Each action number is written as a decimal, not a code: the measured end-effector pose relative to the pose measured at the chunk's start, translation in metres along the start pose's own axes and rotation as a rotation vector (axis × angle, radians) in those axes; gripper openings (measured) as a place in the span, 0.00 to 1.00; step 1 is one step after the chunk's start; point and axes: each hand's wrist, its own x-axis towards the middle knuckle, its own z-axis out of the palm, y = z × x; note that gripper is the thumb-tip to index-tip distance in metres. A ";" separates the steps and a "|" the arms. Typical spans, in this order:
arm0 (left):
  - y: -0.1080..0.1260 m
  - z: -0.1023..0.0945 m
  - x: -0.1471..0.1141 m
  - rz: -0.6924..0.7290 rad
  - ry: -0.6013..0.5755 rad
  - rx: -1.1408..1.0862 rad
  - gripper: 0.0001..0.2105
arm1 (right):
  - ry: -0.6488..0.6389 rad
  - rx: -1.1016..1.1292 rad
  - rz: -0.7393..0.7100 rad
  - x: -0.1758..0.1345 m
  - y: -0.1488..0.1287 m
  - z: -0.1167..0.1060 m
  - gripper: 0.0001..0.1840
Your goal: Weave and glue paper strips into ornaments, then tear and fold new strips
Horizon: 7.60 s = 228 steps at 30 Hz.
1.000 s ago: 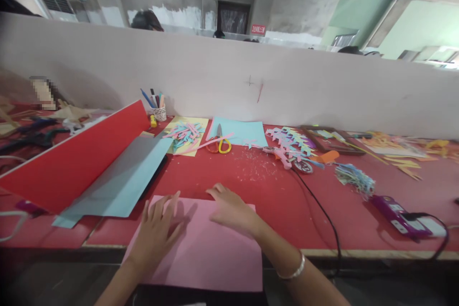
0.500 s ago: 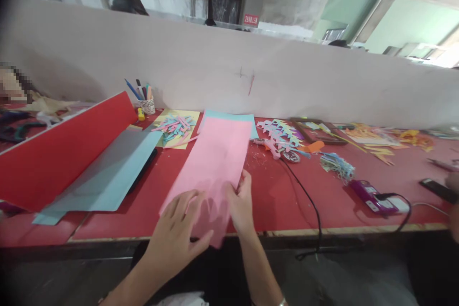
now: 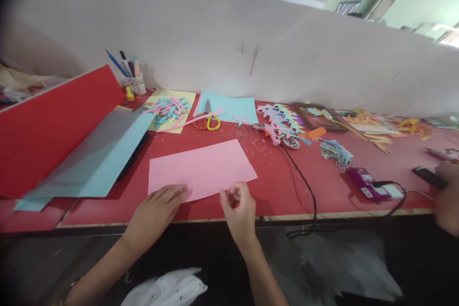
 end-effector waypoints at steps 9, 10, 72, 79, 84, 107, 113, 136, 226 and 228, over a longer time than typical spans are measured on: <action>-0.028 -0.001 -0.011 0.144 0.134 -0.154 0.15 | -0.576 -0.608 -0.721 0.016 -0.007 0.020 0.07; -0.030 0.000 -0.012 0.146 0.147 -0.196 0.15 | -0.594 -0.609 -0.762 0.020 -0.007 0.022 0.08; -0.047 0.002 -0.011 -0.305 -0.105 -0.190 0.17 | -0.680 -0.553 -0.823 0.084 0.025 0.006 0.22; -0.050 0.004 -0.010 -0.290 -0.180 -0.154 0.14 | -0.618 -0.606 -0.706 0.085 0.036 -0.014 0.22; -0.046 -0.005 -0.003 -0.147 -0.145 -0.018 0.11 | -0.576 -0.633 -0.705 0.084 0.037 -0.017 0.21; 0.004 0.010 0.016 0.172 -0.168 -0.224 0.27 | -0.387 -0.641 -0.499 0.059 0.040 -0.027 0.16; -0.013 0.013 0.001 0.159 -0.141 -0.213 0.28 | -0.379 -0.651 -0.486 0.058 0.039 -0.026 0.16; -0.058 -0.003 -0.052 -0.011 -0.034 -0.071 0.24 | -0.353 -0.711 -0.531 0.053 0.030 -0.025 0.12; -0.042 -0.001 -0.023 -0.217 0.111 -0.004 0.14 | -0.652 -0.863 -0.558 0.041 -0.022 0.057 0.11; -0.038 -0.002 -0.025 -0.044 0.105 -0.018 0.17 | -0.658 -0.862 -0.554 0.041 -0.023 0.057 0.11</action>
